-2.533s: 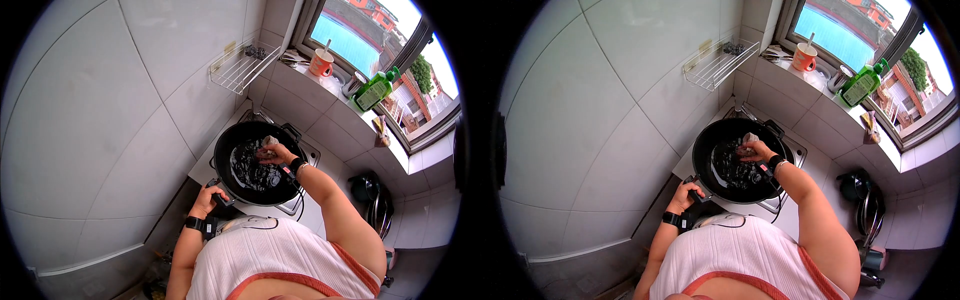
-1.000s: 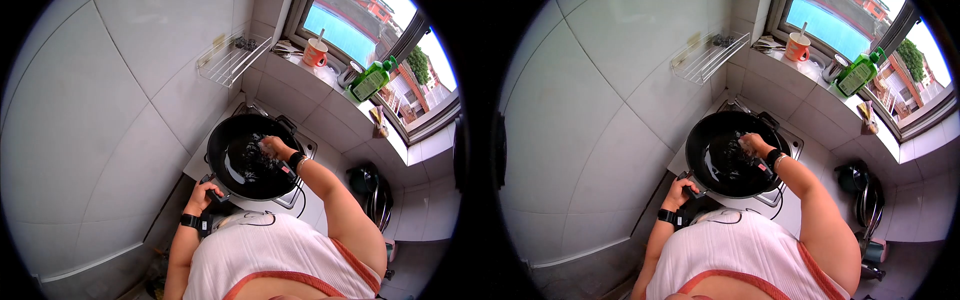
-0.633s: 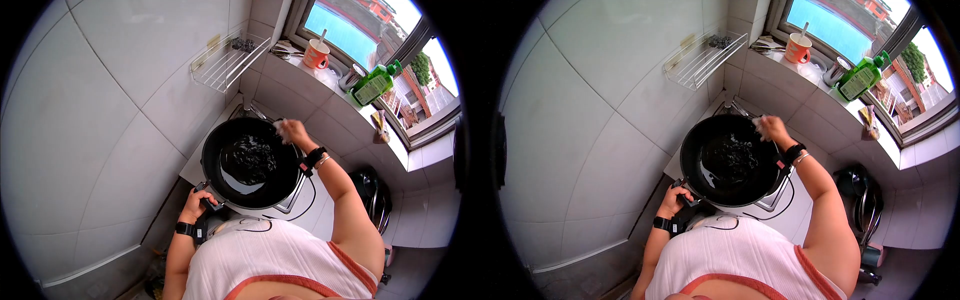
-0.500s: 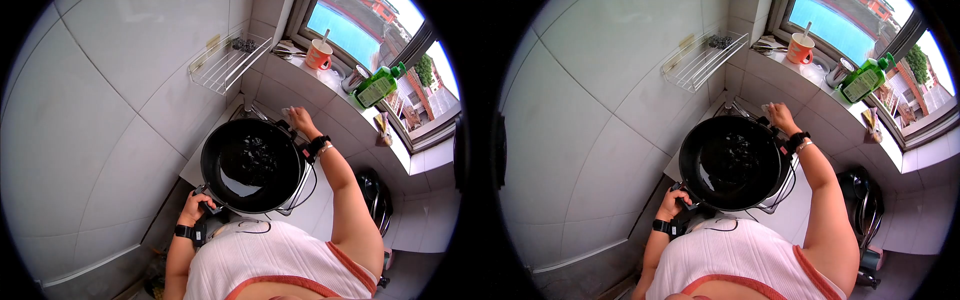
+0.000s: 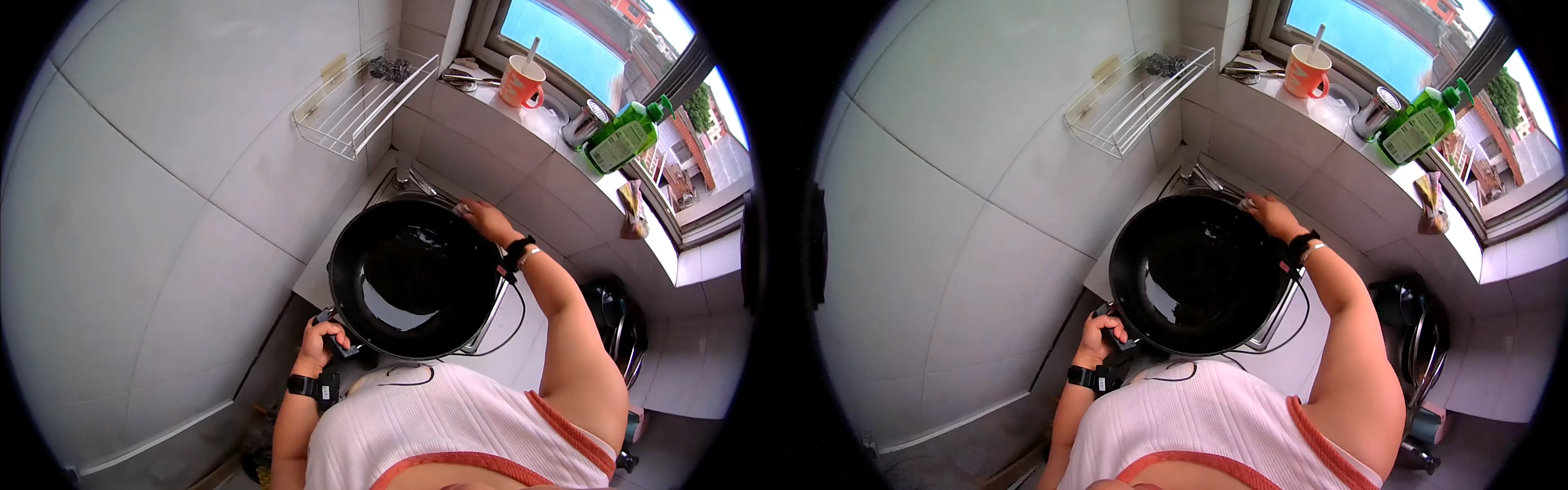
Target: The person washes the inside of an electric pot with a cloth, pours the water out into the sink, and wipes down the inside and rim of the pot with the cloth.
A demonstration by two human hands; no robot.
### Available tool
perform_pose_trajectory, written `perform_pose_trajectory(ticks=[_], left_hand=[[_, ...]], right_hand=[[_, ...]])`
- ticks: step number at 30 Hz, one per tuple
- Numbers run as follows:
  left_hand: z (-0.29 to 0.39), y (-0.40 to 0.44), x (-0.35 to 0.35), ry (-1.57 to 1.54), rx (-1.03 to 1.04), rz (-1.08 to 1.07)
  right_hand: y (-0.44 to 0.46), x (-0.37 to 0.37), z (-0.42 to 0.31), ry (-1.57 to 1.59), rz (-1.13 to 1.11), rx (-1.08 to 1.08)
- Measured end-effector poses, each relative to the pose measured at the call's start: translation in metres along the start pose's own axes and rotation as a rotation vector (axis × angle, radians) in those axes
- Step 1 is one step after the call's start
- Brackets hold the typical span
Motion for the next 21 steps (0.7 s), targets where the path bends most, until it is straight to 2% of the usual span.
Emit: perform_pose_trajectory(ticks=[2, 4, 7, 8, 11, 17, 20, 21], left_hand=[[0.001, -0.001, 0.001, -0.009, -0.003, -0.017], [0.003, -0.002, 0.000, -0.012, -0.019, -0.027], [0.005, -0.003, -0.004, -0.010, -0.039, -0.041], [0.005, -0.003, -0.005, -0.005, -0.048, -0.047], [0.010, -0.004, -0.001, 0.055, -0.095, -0.059], [0.004, -0.006, -0.001, 0.051, -0.063, -0.015], [0.000, -0.007, 0.001, 0.040, -0.031, 0.001], [0.000, -0.007, 0.001, 0.028, -0.038, -0.003]], right_hand=[[-0.031, -0.006, -0.013, 0.079, 0.087, 0.002], [-0.051, 0.000, -0.010, 0.109, 0.066, 0.010], [-0.074, 0.005, -0.015, 0.132, 0.196, 0.051], [-0.071, 0.005, -0.014, 0.132, 0.196, 0.050], [-0.049, -0.001, -0.004, 0.083, 0.078, 0.234], [0.005, -0.013, 0.003, 0.134, -0.057, 0.169], [-0.015, -0.010, 0.006, 0.176, 0.035, 0.187], [-0.029, -0.009, 0.003, 0.169, 0.002, 0.276]])
Point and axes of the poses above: each hand's wrist, its own y-axis towards the middle knuckle, its own x-axis out of the palm, z = x × y, the point moved 1 cm from there along y, towards the middle knuckle, and after that the axes turned 12 degrees about -z, right-handed, at the moved point
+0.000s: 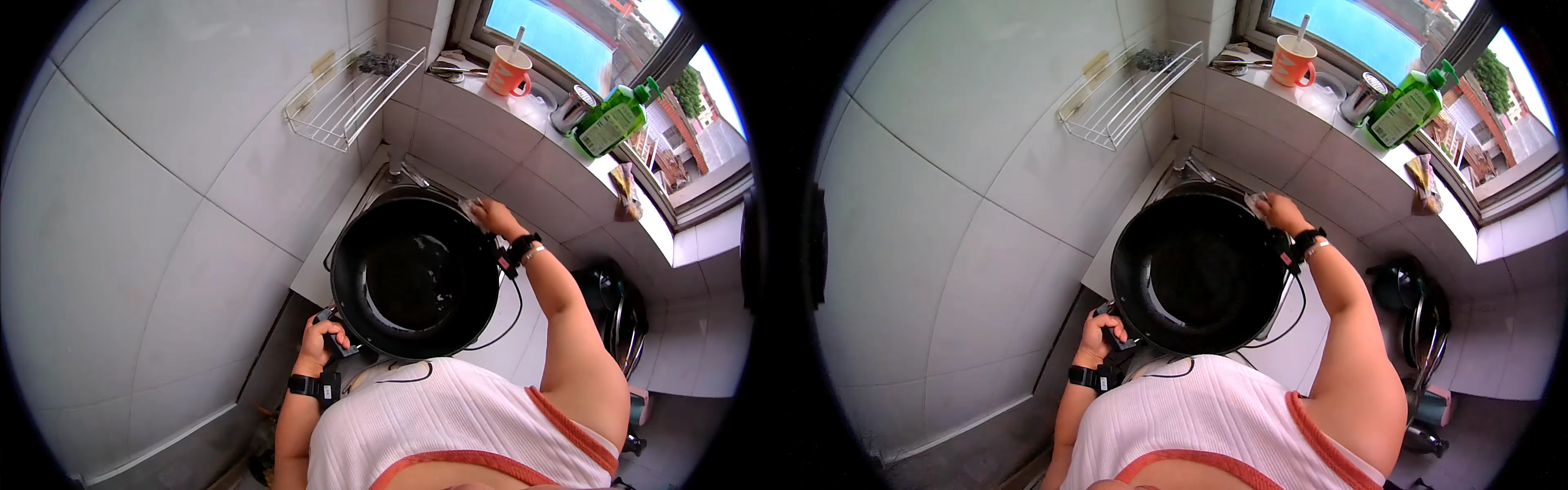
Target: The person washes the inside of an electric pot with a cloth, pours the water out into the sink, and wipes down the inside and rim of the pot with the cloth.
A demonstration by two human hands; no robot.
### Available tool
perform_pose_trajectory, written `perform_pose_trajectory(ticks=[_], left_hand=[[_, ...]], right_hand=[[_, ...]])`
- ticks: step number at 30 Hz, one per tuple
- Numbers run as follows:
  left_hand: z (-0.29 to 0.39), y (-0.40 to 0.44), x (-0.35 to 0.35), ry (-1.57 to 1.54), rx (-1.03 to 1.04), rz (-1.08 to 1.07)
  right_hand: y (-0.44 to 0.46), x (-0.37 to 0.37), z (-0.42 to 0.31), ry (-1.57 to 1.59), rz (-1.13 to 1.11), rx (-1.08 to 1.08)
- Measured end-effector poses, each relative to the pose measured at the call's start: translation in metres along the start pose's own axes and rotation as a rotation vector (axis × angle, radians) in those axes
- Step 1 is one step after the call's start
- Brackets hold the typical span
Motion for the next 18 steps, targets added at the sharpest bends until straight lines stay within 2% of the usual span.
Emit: perform_pose_trajectory(ticks=[1, 4, 5, 7, 11, 14, 15, 17, 18], left_hand=[[-0.002, 0.000, -0.002, -0.003, -0.006, -0.009], [-0.005, 0.001, -0.008, 0.027, 0.006, -0.066], [-0.004, 0.000, -0.008, 0.024, -0.003, -0.063], [0.003, -0.001, -0.011, 0.030, 0.005, -0.059], [0.003, 0.000, -0.019, 0.055, -0.038, -0.117], [0.007, 0.001, -0.018, 0.086, -0.029, -0.114], [0.010, 0.001, -0.017, 0.096, -0.020, -0.105], [0.012, -0.001, -0.014, 0.057, -0.010, -0.100], [0.012, -0.001, -0.017, 0.066, -0.011, -0.118]], right_hand=[[-0.012, 0.003, 0.005, -0.031, 0.013, 0.017], [-0.039, 0.027, 0.023, 0.013, 0.253, -0.121], [-0.056, 0.028, 0.012, 0.049, 0.280, -0.040], [-0.063, 0.033, 0.007, 0.041, 0.370, -0.012], [-0.046, 0.031, 0.030, -0.020, 0.298, 0.139], [-0.042, 0.022, 0.030, 0.516, 0.089, 0.368], [-0.044, 0.024, 0.032, 0.515, 0.091, 0.364], [-0.048, 0.033, 0.057, 0.793, 0.050, 0.320], [-0.040, 0.044, 0.082, 0.859, 0.136, 0.423]])
Point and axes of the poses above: each hand's wrist, its own y-axis towards the middle knuckle, its own x-axis out of the palm, z = x × y, the point moved 1 cm from there along y, towards the middle knuckle, and after that the axes turned 12 degrees about -z, right-handed, at the moved point
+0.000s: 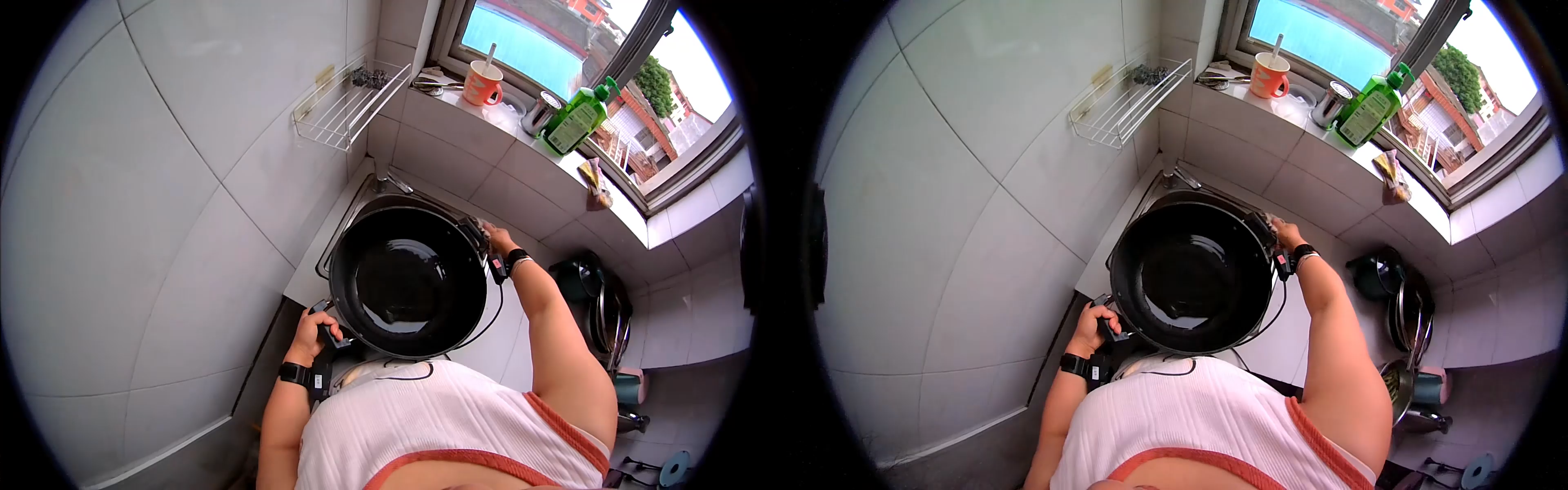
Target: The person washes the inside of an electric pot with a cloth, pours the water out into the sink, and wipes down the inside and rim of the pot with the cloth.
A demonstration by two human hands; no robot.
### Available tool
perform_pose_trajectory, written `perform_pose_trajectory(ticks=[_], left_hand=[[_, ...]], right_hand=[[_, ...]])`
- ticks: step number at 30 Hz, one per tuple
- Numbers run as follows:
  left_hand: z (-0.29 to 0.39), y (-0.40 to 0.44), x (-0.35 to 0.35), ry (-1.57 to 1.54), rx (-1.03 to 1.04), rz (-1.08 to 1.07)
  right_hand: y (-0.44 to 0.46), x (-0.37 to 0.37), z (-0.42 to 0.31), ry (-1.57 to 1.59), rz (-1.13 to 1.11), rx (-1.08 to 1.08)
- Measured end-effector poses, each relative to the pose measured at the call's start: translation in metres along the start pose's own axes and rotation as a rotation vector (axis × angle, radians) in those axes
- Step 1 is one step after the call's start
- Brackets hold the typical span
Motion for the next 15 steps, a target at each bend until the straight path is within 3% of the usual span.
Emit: perform_pose_trajectory(ticks=[3, 4, 5, 6, 7, 9, 11, 15], left_hand=[[-0.011, 0.001, -0.010, -0.023, -0.014, -0.045], [-0.015, -0.001, -0.015, -0.049, -0.017, -0.069], [-0.015, -0.004, -0.017, -0.071, -0.020, -0.094], [-0.015, -0.006, -0.018, -0.083, -0.006, -0.121], [-0.015, -0.008, -0.016, -0.095, 0.012, -0.141], [-0.014, -0.014, -0.013, -0.156, 0.042, -0.171], [-0.019, -0.013, -0.019, -0.173, 0.056, -0.245], [-0.018, -0.014, -0.014, -0.247, 0.036, -0.286]], right_hand=[[0.005, -0.027, 0.037, -0.227, 0.115, -0.037], [-0.011, -0.025, 0.033, -0.037, 0.151, -0.059], [-0.019, -0.033, 0.029, -0.060, 0.193, -0.121], [-0.025, -0.040, 0.024, -0.175, 0.269, -0.335], [-0.038, -0.044, 0.010, 0.004, 0.169, -0.167], [-0.131, 0.006, -0.066, 0.264, 0.097, -0.245], [-0.175, 0.036, -0.097, 0.204, -0.234, -0.339], [-0.225, 0.144, -0.120, 0.115, -0.492, -0.407]])
Point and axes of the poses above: each hand's wrist, its own y-axis towards the middle knuckle, its own x-axis out of the palm, z = x × y, the point moved 1 cm from there along y, towards the middle knuckle, and after that the axes turned 12 degrees about -z, right-handed, at the moved point
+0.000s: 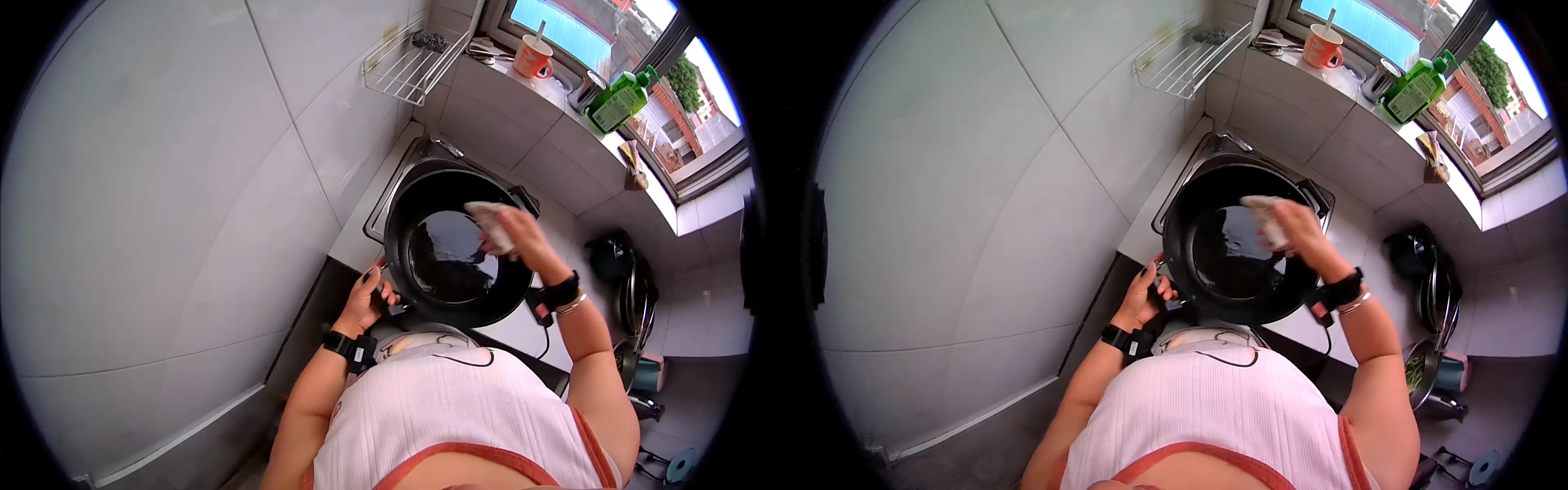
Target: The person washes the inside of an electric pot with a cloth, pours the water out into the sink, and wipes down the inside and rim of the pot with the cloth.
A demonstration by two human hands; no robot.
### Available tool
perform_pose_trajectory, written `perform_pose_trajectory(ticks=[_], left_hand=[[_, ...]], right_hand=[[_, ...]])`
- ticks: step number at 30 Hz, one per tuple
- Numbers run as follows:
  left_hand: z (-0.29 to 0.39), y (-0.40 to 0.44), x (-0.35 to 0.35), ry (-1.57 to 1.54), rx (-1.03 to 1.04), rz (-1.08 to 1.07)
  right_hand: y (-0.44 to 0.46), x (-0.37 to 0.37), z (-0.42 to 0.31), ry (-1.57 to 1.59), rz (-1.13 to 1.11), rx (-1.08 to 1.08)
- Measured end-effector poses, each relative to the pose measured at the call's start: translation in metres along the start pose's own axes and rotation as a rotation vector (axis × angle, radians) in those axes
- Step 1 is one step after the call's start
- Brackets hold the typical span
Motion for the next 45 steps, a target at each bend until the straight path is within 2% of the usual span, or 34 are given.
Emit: perform_pose_trajectory(ticks=[2, 5, 8, 9, 10, 11, 14, 19, 26, 28, 29, 32, 33, 38, 40, 42, 44, 45], left_hand=[[0.000, 0.001, 0.002, -0.042, 0.000, -0.028], [-0.004, 0.001, -0.005, -0.141, 0.001, -0.075], [0.000, -0.002, 0.001, -0.147, 0.004, -0.006], [0.001, -0.003, 0.014, -0.229, 0.041, 0.098], [0.003, -0.004, 0.011, -0.228, 0.041, 0.097], [0.003, -0.005, 0.007, -0.205, 0.012, 0.099], [0.008, -0.009, 0.005, -0.177, -0.048, 0.101], [0.008, -0.008, 0.005, -0.334, -0.013, -0.023], [0.012, 0.004, 0.025, -0.417, -0.156, 0.021], [0.012, 0.003, 0.023, -0.475, -0.157, 0.065], [0.009, 0.004, 0.019, -0.531, -0.152, 0.009], [0.010, 0.005, 0.018, -0.413, -0.187, 0.011], [0.009, 0.007, 0.021, -0.393, -0.169, 0.100], [0.006, 0.010, 0.022, -0.322, -0.137, 0.109], [0.004, 0.013, 0.017, -0.390, -0.123, 0.043], [0.004, 0.019, 0.029, -0.353, -0.117, 0.101], [0.006, 0.024, 0.032, -0.356, -0.094, 0.082], [0.007, 0.026, 0.037, -0.356, -0.094, 0.110]], right_hand=[[0.013, 0.052, 0.003, -0.274, -0.060, 0.083], [0.028, 0.115, -0.006, -0.710, -0.120, -0.064], [0.050, 0.153, 0.016, -0.795, -0.225, -0.041], [0.054, 0.163, 0.037, -1.031, -0.156, -0.207], [0.054, 0.173, 0.055, -1.263, -0.082, -0.379], [0.051, 0.182, 0.059, -1.270, -0.081, -0.317], [0.048, 0.184, 0.063, -1.293, -0.172, -0.318], [0.019, 0.185, 0.062, -1.375, -0.099, -0.397], [-0.009, 0.165, 0.053, -1.341, -0.146, -0.409], [-0.016, 0.162, 0.052, -1.320, -0.216, -0.476], [-0.016, 0.158, 0.057, -1.296, -0.225, -0.504], [-0.021, 0.146, 0.069, -1.377, -0.261, -0.615], [-0.025, 0.143, 0.073, -1.328, -0.247, -0.639], [-0.044, 0.108, 0.073, -1.086, -0.313, -0.676], [-0.058, 0.083, 0.069, -0.893, -0.187, -0.603], [-0.068, 0.045, 0.062, -0.916, 0.065, -0.438], [-0.074, -0.001, 0.064, -0.921, 0.430, -0.359], [-0.077, -0.031, 0.079, -0.829, 0.562, -0.282]])
Point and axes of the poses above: each hand's wrist, its own y-axis towards the middle knuckle, its own x-axis out of the palm, z = x × y, the point moved 1 cm from there along y, towards the middle knuckle, and after that the axes turned 12 degrees about -z, right-handed, at the moved point
